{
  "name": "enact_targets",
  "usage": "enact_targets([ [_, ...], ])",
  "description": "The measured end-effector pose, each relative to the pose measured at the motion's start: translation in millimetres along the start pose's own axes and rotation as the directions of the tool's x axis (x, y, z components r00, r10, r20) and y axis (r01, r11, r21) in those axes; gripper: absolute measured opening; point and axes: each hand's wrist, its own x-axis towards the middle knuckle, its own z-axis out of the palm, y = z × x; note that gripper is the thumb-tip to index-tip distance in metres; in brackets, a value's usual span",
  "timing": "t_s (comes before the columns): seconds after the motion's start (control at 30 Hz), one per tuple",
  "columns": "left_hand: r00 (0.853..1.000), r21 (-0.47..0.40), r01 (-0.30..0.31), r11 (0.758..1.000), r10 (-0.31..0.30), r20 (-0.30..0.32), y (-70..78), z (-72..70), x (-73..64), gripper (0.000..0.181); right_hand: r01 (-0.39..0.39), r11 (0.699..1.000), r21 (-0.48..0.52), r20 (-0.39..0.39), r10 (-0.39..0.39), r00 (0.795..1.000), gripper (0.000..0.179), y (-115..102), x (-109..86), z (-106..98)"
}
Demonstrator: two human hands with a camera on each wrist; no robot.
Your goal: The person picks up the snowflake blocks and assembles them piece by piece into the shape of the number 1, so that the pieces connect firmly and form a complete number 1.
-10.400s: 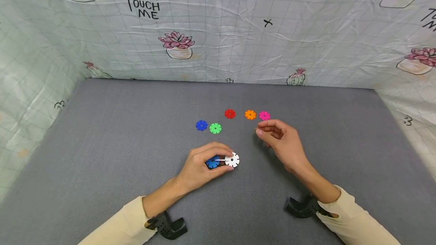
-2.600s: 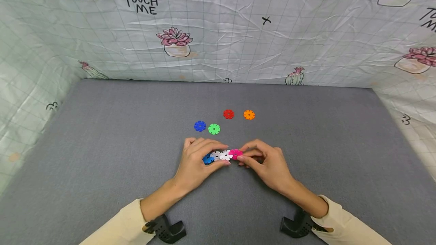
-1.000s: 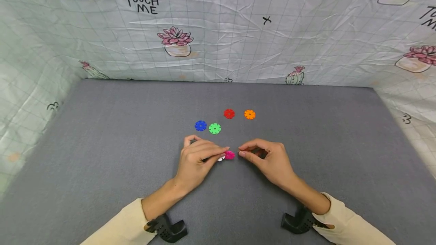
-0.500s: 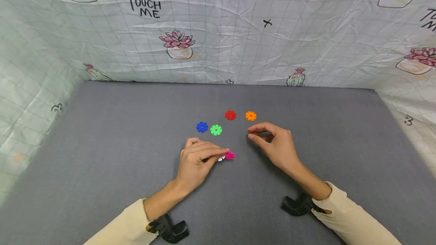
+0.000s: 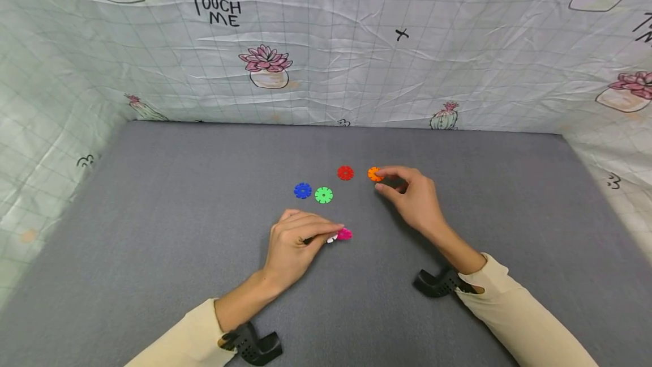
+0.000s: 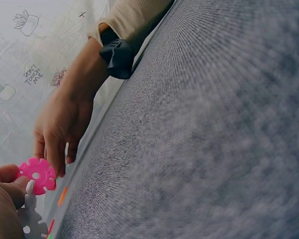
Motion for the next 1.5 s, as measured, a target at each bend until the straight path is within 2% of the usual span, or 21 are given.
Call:
enact_targets([
  [0.23, 1.0, 0.004, 0.01, 1.0, -0.01, 0.01, 2.0, -0.3, 0.2, 0.011, -0.013, 0.999, -0.03, 0.026, 0.014, 1.0, 0.026, 5, 8.1, 5],
  [0.73, 1.0, 0.006, -0.007, 1.0, 0.007, 0.008, 1.2, -0.2, -0.3, 0.006, -0.08, 0.995, -0.054, 0.049, 0.082, 0.995, 0.026, 8, 16.6, 7],
  [1.1, 1.0, 0.013, -0.005, 1.0, 0.005, 0.012, 0.4, 0.4, -1.0, 0.007, -0.057, 0.997, -0.054, 0.025, 0.058, 0.998, 0.025, 10, 23.1, 11],
  [1.27, 1.0, 0.014, -0.002, 1.0, 0.002, 0.013, 0.0, 0.6, -1.4, 0.009, -0.048, 0.998, -0.035, 0.015, 0.049, 0.999, 0.032, 10, 24.2, 11],
  [1.5, 1.0, 0.014, -0.002, 1.0, 0.002, 0.015, 0.2, 0.5, -0.8, 0.013, -0.054, 0.997, -0.059, 0.049, 0.057, 0.997, 0.033, 10, 22.3, 8],
])
